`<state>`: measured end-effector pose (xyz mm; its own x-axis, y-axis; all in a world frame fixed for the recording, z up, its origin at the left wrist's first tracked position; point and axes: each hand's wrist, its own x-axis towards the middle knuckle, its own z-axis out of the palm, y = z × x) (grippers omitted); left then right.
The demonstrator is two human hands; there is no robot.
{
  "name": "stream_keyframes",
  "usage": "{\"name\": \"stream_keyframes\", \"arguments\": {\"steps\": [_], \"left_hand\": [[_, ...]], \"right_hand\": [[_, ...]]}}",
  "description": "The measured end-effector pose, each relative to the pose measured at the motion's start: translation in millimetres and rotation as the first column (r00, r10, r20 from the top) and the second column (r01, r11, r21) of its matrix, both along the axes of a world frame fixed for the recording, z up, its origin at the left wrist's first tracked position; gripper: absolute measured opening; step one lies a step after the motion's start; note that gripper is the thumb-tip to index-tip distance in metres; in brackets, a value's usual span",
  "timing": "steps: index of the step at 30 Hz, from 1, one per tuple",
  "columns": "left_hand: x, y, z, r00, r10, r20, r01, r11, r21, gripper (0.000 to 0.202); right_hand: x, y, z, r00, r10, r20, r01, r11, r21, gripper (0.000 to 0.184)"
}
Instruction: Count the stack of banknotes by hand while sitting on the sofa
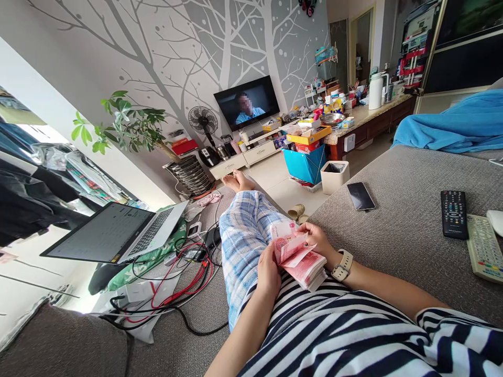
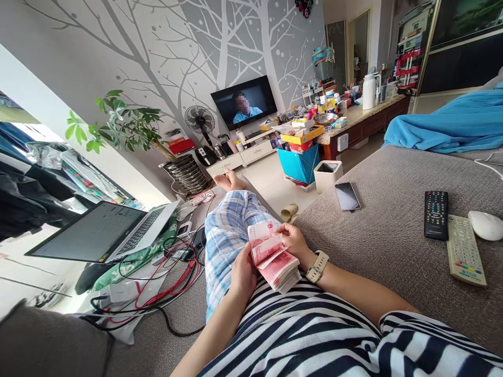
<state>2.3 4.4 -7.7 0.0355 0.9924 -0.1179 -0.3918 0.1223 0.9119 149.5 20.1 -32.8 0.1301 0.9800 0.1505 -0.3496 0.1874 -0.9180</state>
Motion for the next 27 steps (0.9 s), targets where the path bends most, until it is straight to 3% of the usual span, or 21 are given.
{"name": "stream_keyframes", "arguments": {"steps": [7, 14, 20, 27], "left_hand": [[0, 1, -0.8, 1.000, 0.023, 0.010, -0.023, 0.999, -0.026, 0.028], [-3, 4, 2.6, 0.988, -0.060, 0.146, 0.066, 0.997, -0.038, 0.033], [-10, 6, 6.4, 0.972, 0.011, 0.234, 0.015, 0.994, -0.108, 0.031], [-9, 2, 14.3, 0.967, -0.039, 0.252, 0.069, 0.991, -0.111, 0.033]], "right_hand": [[1, -1, 0.5, 0.997, 0.045, -0.070, -0.045, 0.999, -0.012, 0.023], [3, -10, 11.1, 0.954, 0.230, -0.190, -0.225, 0.973, 0.046, 0.012], [1, -12, 11.2, 0.946, 0.321, -0.053, -0.308, 0.936, 0.167, 0.014], [2, -7, 2.7, 0.947, 0.300, 0.117, -0.321, 0.898, 0.301, 0.027]]}}
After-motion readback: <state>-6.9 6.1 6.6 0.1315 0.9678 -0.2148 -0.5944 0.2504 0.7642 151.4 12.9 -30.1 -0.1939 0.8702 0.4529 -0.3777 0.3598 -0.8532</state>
